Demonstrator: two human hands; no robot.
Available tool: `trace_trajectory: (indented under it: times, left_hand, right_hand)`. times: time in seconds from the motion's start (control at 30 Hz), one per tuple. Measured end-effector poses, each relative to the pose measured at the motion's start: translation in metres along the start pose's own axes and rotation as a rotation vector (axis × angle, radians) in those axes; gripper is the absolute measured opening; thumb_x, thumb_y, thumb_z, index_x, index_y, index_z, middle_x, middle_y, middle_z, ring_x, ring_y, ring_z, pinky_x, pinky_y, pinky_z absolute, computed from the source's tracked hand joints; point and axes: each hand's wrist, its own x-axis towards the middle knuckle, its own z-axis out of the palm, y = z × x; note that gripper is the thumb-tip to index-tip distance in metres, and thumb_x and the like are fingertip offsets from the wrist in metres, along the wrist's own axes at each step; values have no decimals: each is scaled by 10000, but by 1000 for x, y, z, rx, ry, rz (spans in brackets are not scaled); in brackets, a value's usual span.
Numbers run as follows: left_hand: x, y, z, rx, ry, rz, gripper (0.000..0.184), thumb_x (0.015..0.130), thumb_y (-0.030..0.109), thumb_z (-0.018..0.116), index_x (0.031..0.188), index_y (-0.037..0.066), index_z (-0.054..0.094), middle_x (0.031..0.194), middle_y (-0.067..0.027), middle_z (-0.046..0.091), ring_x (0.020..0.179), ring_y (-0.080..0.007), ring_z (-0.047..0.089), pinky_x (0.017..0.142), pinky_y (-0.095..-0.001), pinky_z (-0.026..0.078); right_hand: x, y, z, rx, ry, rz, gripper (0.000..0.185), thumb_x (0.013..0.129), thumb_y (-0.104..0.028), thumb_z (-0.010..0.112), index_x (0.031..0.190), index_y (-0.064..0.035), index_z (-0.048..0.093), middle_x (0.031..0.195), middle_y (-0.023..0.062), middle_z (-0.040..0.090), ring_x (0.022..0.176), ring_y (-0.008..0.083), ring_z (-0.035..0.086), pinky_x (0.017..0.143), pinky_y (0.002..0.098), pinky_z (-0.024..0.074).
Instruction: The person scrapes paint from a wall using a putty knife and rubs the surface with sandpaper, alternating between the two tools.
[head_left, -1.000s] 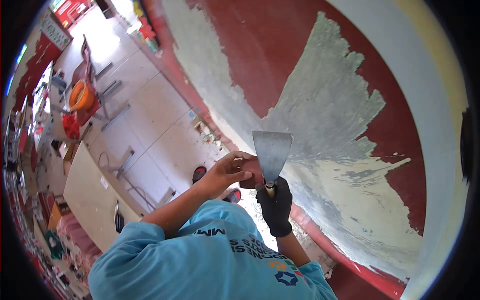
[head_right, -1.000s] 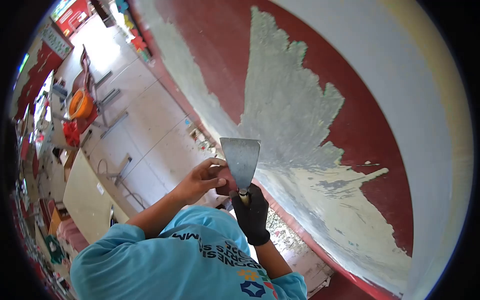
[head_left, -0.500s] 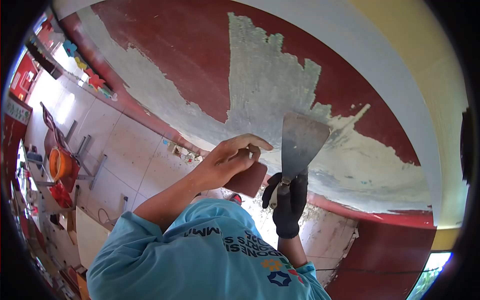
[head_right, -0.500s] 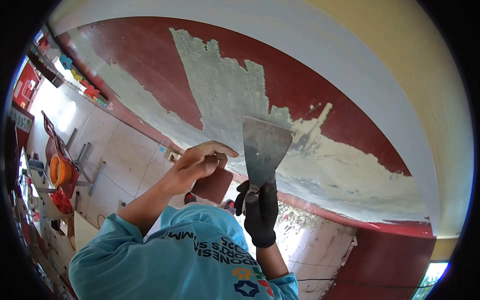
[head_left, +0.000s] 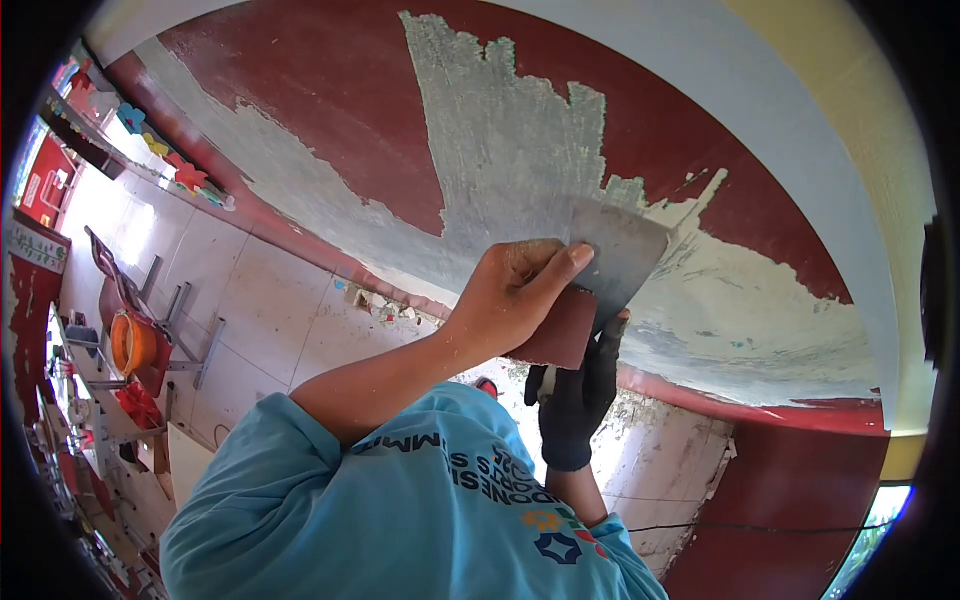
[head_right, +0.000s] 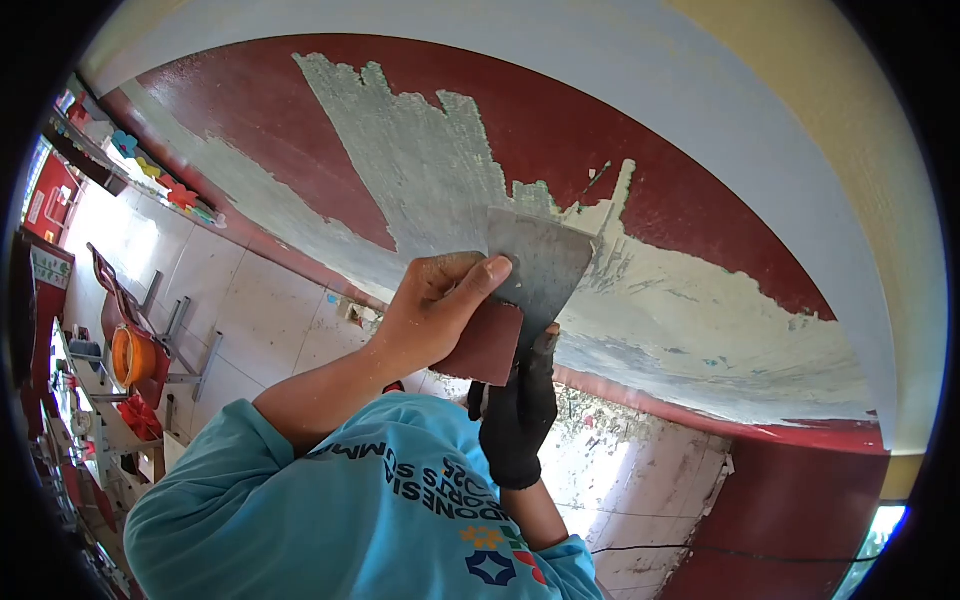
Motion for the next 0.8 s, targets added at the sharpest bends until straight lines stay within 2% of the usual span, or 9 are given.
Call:
trace_trajectory:
  times: [0.13, 0.2, 0.3, 0.4, 0.5, 0.6, 0.67, 0.73, 0.8]
  left_hand:
    - [0, 10, 8, -214, 92, 51, 450, 921, 336, 572, 610, 31, 461, 580, 94, 363, 587, -12, 313, 467, -234, 242]
    - [0, 11, 6, -116, 29, -25, 453, 920, 333, 576, 600, 34, 461, 579, 91, 373, 583, -8, 320, 463, -229, 244]
    - [4, 16, 7, -146, 47, -1, 444, 918, 332, 579, 599, 36, 492, 575, 87, 380, 584, -7, 322, 463, -229, 245]
    - [0, 11, 12, -212, 56, -1, 442, 916, 329, 584, 596, 30, 518, 567, 82, 382, 583, -7, 320, 465, -231, 243]
    - [0, -8, 13, -92, 35, 20, 447, 915, 327, 586, 592, 27, 514, 543, 80, 366, 542, -10, 302, 437, -237, 231]
    - [5, 21, 11, -143, 88, 16, 449, 913, 330, 589, 593, 25, 516, 537, 76, 357, 534, -13, 300, 433, -239, 229]
    - [3, 11, 8, -134, 62, 57, 455, 911, 338, 591, 588, 29, 503, 533, 77, 380, 536, -8, 316, 433, -236, 241]
    - [-2, 3, 6, -117, 17, -51, 466, 913, 348, 585, 583, 32, 497, 527, 77, 411, 533, 1, 345, 433, -221, 269]
    - [0, 3, 8, -112, 89, 28, 456, 917, 352, 579, 606, 21, 534, 536, 59, 458, 534, 6, 379, 436, -203, 295]
  right_hand:
    - [10, -18, 5, 43, -8, 2, 614, 940, -50, 398, 1476, -98, 103, 1005, 104, 588, 489, 77, 478, 420, 219, 409]
    - [1, -7, -3, -57, -12, -33, 610, 945, -63, 405, 1476, -101, 107, 971, 87, 581, 480, 77, 471, 420, 224, 407]
    - [-7, -8, -2, 67, 15, 11, 590, 960, -86, 401, 1470, -69, 105, 905, 64, 564, 478, 71, 463, 413, 223, 395]
    - [2, -12, -1, 62, -7, -29, 588, 950, -71, 400, 1462, -36, 114, 932, 75, 578, 476, 67, 464, 408, 218, 390]
    - [-7, -10, -7, 54, -14, -6, 598, 946, -58, 401, 1465, -43, 104, 906, 68, 575, 472, 71, 459, 407, 221, 389]
    - [3, -25, 2, 40, -9, -48, 615, 932, -39, 402, 1466, -44, 97, 914, 70, 580, 452, 74, 435, 405, 218, 390]
    - [2, -19, 2, 46, 0, 21, 620, 921, -22, 389, 1467, -46, 96, 963, 88, 577, 451, 73, 434, 405, 223, 394]
    - [-7, -12, 3, 108, 34, 68, 635, 907, 6, 373, 1471, -61, 90, 957, 90, 572, 453, 71, 429, 411, 232, 397]
    - [-5, -12, 3, 68, 32, 42, 634, 902, 13, 366, 1470, -58, 94, 911, 77, 570, 444, 71, 419, 407, 232, 396]
